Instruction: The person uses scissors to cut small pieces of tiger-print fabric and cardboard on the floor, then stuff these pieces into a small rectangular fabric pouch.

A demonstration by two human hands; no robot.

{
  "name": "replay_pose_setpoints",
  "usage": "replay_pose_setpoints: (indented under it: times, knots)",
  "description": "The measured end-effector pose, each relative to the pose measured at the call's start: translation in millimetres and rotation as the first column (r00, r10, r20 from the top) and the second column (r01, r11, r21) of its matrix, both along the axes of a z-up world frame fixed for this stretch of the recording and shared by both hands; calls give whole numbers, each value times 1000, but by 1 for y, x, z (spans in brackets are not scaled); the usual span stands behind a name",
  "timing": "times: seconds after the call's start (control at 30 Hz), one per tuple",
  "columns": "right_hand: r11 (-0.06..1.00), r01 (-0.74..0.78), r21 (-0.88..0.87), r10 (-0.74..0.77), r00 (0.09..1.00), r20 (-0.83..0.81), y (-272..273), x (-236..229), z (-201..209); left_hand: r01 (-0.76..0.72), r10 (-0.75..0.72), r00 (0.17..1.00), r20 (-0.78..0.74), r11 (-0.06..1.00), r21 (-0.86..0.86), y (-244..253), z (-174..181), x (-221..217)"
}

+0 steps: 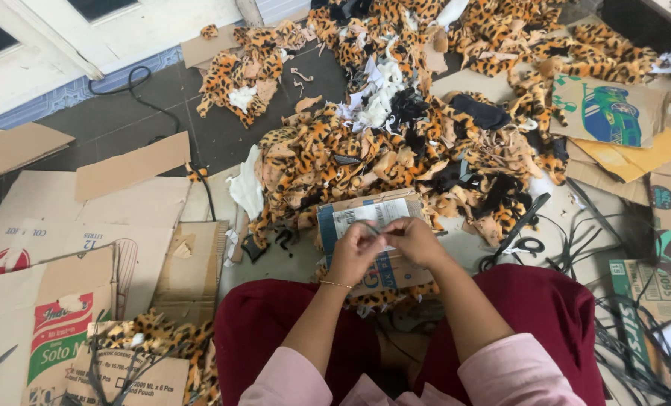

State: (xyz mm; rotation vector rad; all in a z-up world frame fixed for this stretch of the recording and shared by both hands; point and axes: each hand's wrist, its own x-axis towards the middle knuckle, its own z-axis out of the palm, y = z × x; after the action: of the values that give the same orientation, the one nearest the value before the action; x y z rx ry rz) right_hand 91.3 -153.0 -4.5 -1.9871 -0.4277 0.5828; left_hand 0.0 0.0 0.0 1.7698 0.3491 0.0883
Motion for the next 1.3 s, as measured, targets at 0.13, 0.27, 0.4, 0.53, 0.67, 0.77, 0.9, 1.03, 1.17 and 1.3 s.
replay_pose_setpoints:
  times: [0.13,0.27,0.4,0.53,0.67,0.77,0.9,1.03,1.17,1.3]
  knots:
    - [998,33,57,-28,996,-89,-2,-2,7,93,-96,995,12,987,131,2,12,-15]
    - [990,79,117,-66,991,-113,0,2,-7,17,-33,998,62,971,239,-2,-2,-17]
    - [996,54,69,-47,994,-100,0,-4,14,-54,25,992,126,971,231,-3,-9,-17]
    - [1000,-13,7,14,995,-95,-1,-3,23,-69,27,986,162,962,263,-4,-14,-15]
    - [989,-115,-96,116,993,6,-3,-1,21,-100,46,975,218,965,242,-6,-11,-16]
    - [982,-176,-65,181,980,77,1,0,9,-124,71,970,230,967,221,-3,-24,-12]
    - [982,-188,-31,189,982,29,1,0,8,-209,70,935,347,901,381,7,-71,-6]
    - [981,-141,133,150,987,-59,-1,3,-2,-205,66,941,331,892,404,1,-69,-6]
    - [946,-126,300,174,975,-138,-6,9,-15,-211,65,937,345,889,406,-2,-56,-10]
    - [912,-132,387,218,958,-187,-9,4,-16,-211,76,930,360,911,354,-4,-45,-14]
